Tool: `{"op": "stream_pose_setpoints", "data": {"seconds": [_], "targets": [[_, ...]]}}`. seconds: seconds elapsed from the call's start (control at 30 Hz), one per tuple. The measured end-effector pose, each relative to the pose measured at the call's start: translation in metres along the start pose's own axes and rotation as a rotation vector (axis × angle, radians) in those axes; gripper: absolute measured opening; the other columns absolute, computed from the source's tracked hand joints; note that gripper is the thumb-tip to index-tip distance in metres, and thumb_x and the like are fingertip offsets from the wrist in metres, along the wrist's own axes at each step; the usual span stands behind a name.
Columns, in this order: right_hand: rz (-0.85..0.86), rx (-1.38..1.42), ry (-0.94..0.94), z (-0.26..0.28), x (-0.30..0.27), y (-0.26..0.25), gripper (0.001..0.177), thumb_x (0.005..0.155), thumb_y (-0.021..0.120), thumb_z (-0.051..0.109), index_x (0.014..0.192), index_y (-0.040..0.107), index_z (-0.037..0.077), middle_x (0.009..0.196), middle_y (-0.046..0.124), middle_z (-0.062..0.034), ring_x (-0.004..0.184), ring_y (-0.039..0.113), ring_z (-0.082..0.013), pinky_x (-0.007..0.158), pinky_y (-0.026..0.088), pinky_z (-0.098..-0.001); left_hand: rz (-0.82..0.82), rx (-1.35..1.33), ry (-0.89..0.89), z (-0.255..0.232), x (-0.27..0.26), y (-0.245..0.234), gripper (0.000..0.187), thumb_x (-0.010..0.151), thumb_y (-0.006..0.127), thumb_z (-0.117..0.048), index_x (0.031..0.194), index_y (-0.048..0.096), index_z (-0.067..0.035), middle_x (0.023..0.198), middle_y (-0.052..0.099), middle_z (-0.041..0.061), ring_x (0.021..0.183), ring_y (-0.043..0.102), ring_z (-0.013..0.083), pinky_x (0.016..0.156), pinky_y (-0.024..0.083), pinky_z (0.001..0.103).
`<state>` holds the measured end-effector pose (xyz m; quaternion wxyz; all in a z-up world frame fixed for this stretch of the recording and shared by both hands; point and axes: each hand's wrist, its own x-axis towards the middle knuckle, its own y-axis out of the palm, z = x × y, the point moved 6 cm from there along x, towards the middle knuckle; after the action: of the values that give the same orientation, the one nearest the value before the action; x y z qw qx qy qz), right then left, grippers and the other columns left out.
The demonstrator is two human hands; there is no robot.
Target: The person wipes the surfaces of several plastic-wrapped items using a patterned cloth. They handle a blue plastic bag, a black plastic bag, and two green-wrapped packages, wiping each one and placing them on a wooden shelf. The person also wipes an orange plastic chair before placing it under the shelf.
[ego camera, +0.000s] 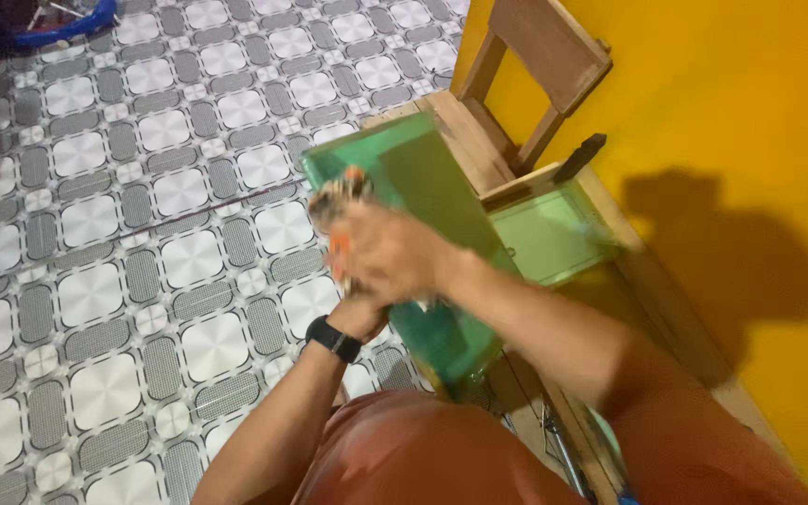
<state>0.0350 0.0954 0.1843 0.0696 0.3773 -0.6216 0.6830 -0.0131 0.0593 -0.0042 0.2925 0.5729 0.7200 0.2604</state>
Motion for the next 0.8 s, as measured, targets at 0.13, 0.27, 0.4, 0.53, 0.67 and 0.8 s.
{"op": "stream_pose_setpoints", "data": {"seconds": [0.13,0.27,0.4,0.53,0.67,0.8], "targets": [[-0.227,0.038,0.326,-0.083,-0.006,-0.017,0.019,0.099,0.067,0.017,0.117,0.070,0.012,0.132,0.063,-0.0133,0.129,0.058,-0.0372,0.112,0.047,-0.0497,0.041,0.014,0.027,-0.009,-0.006,0.002,0.046,0.080,0.069,0.008,0.125,0.059,0.004,0.106,0.070,0.013,0.096,0.069,0.0258,0.087,0.057,0.040],[-0.188,-0.003,0.825,-0.150,-0.064,-0.015,0.021,0.098,0.062,0.014,0.117,0.071,0.012,0.129,0.067,-0.0118,0.125,0.062,-0.0339,0.108,0.051,-0.0426,0.049,0.046,0.039,-0.016,-0.024,0.006,0.043,0.081,0.069,0.007,0.123,0.061,0.006,0.108,0.071,0.013,0.098,0.070,0.0256,0.089,0.058,0.039],[-0.226,0.106,0.936,-0.122,-0.076,-0.002,0.020,0.100,0.062,0.018,0.118,0.070,0.011,0.127,0.069,-0.0125,0.124,0.063,-0.0315,0.108,0.049,-0.0423,0.038,-0.033,0.078,-0.026,-0.026,0.009,0.045,0.081,0.067,0.007,0.125,0.059,0.004,0.110,0.070,0.013,0.101,0.069,0.0262,0.091,0.058,0.040],[-0.107,0.077,0.517,0.016,-0.053,0.002,0.024,0.098,0.065,0.020,0.121,0.068,0.014,0.137,0.061,-0.0143,0.135,0.054,-0.0365,0.116,0.042,-0.0528,-0.115,-0.242,0.094,-0.031,-0.023,0.000,0.041,0.085,0.063,0.002,0.126,0.059,0.002,0.113,0.070,0.014,0.102,0.068,0.0295,0.091,0.056,0.045],[-0.011,-0.007,0.498,0.061,-0.075,-0.010,0.035,0.089,0.069,0.020,0.120,0.064,0.006,0.130,0.055,-0.0243,0.126,0.051,-0.0421,0.111,0.038,-0.0582,-0.172,-0.321,0.162,-0.036,-0.025,-0.006,0.043,0.084,0.060,0.006,0.126,0.057,0.002,0.115,0.068,0.015,0.107,0.067,0.0327,0.097,0.055,0.050],[-0.147,0.105,0.776,0.017,-0.140,-0.021,0.044,0.079,0.067,0.012,0.120,0.058,0.002,0.126,0.053,-0.0240,0.122,0.053,-0.0427,0.108,0.042,-0.0509,-0.108,-0.358,0.153,-0.038,-0.031,-0.005,0.046,0.083,0.060,0.006,0.128,0.056,0.000,0.116,0.067,0.015,0.110,0.067,0.0332,0.100,0.055,0.051]]}}
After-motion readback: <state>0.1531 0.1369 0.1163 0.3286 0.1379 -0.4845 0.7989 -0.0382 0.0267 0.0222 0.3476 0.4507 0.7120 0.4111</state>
